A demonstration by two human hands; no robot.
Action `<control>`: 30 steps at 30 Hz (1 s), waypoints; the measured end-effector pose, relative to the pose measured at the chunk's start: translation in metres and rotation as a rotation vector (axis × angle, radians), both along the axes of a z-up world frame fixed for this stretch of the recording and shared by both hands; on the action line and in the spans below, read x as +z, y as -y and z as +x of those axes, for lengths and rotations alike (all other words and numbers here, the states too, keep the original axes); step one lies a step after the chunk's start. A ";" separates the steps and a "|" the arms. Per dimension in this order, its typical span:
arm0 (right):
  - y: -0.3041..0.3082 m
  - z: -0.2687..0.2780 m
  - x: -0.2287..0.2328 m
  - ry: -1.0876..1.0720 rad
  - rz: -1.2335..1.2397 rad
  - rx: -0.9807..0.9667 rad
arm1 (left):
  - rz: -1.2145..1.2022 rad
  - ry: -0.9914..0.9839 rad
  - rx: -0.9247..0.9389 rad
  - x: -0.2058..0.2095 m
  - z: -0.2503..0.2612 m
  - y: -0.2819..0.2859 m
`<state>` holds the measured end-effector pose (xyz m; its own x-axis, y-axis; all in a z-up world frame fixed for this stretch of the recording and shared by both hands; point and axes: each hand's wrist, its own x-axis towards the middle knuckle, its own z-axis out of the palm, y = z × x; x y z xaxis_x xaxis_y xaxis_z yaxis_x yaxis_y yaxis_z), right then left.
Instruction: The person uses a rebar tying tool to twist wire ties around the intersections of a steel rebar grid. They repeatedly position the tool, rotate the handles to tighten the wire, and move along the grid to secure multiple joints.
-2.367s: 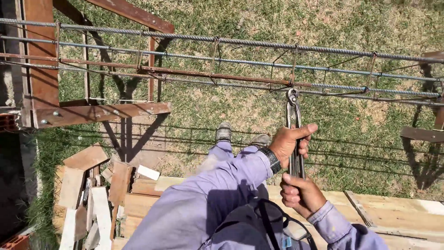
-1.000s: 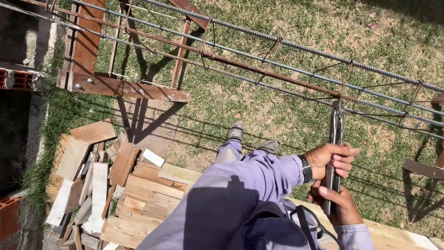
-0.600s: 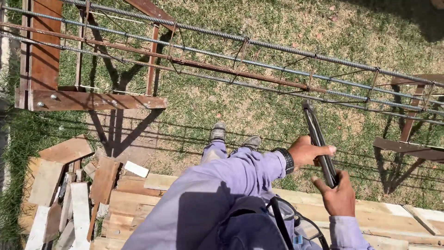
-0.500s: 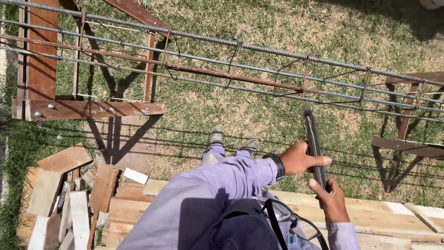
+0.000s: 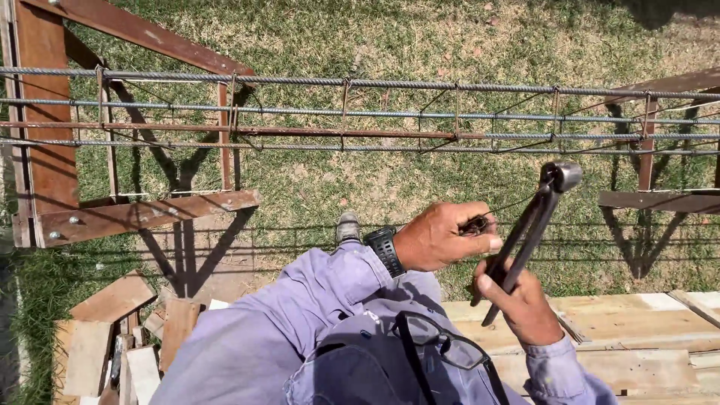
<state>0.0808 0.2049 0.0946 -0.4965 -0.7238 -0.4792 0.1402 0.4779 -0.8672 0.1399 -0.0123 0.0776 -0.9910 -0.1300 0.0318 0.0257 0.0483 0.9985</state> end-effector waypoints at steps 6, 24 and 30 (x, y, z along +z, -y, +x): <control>0.049 -0.010 -0.016 -0.088 0.030 -0.277 | 0.531 0.168 0.063 -0.053 0.024 0.015; 0.119 -0.052 -0.022 0.155 -0.477 -0.287 | 0.983 0.294 0.021 -0.027 0.055 0.013; 0.108 -0.052 -0.040 0.153 -0.488 -0.307 | 1.196 0.472 -0.045 -0.035 0.055 0.000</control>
<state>0.0287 0.0965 0.0543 -0.6691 -0.7128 -0.2100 0.3496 -0.0525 -0.9354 0.1950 -0.0125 0.0423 -0.8786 0.1992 -0.4340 -0.3620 -0.8706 0.3333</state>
